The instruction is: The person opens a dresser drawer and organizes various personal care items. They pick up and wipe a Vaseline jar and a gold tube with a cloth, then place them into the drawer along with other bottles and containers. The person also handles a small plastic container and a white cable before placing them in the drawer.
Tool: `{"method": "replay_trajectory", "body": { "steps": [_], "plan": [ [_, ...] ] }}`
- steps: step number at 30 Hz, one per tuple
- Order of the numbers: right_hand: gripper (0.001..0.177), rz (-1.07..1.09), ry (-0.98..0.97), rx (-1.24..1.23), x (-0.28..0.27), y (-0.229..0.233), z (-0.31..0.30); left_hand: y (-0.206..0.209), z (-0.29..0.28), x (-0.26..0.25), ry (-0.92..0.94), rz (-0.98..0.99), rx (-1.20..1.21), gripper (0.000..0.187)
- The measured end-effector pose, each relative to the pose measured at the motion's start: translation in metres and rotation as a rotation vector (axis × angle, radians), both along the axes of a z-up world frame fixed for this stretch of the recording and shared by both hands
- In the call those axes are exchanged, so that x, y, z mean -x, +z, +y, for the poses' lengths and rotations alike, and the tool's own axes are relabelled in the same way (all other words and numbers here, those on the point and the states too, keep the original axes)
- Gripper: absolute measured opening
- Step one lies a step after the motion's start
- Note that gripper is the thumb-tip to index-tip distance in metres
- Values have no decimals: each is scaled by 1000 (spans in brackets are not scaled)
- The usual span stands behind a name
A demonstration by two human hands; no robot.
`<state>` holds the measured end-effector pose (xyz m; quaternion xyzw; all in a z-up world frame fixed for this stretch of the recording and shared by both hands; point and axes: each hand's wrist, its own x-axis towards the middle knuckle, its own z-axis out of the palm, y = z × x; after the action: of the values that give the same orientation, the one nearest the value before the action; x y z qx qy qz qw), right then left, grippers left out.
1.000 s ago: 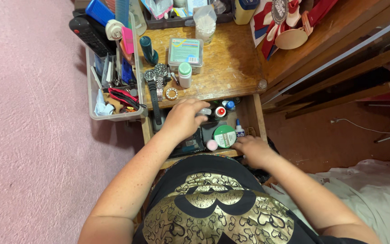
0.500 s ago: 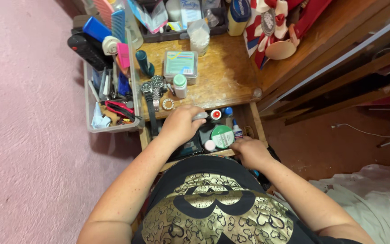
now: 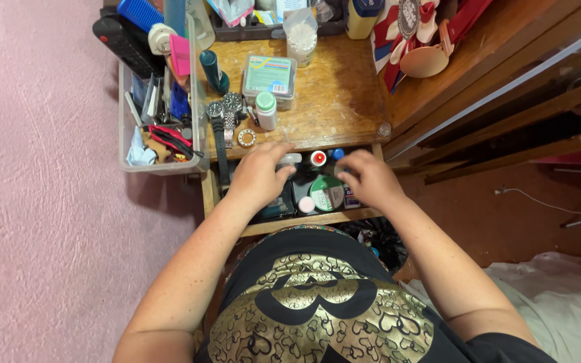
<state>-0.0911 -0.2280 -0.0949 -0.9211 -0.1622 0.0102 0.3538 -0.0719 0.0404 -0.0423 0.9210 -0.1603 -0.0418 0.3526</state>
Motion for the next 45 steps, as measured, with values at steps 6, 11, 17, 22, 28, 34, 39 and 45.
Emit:
{"method": "replay_trajectory", "body": {
  "steps": [6, 11, 17, 22, 28, 34, 39, 45],
  "plan": [
    [51, -100, -60, 81, -6, 5, 20, -11, -3, 3, 20, -22, 84, 33],
    [53, -130, -12, 1, -13, -4, 33, -21, -3, 3, -16, -34, 144, 26],
    [42, -142, -39, 120, -16, 2, 39, -20, 1, -3, -97, -22, 206, 23],
    [41, -150, -98, 196, -9, 10, 27, -23, -1, -10, -142, 31, 242, 24],
    [40, -112, -208, 185, -2, 8, 22, -28, -10, -19, -202, 17, 223, 26],
    [50, -61, -198, 47, -4, 19, 16, -22, -15, -16, -187, 6, 163, 34],
    [44, 6, -278, -216, -27, 38, 15, 0, -17, -18, -188, -19, 163, 43],
    [86, -181, -263, -7, -149, 20, 33, 36, -24, -28, -201, -67, 248, 55]
  ]
}}
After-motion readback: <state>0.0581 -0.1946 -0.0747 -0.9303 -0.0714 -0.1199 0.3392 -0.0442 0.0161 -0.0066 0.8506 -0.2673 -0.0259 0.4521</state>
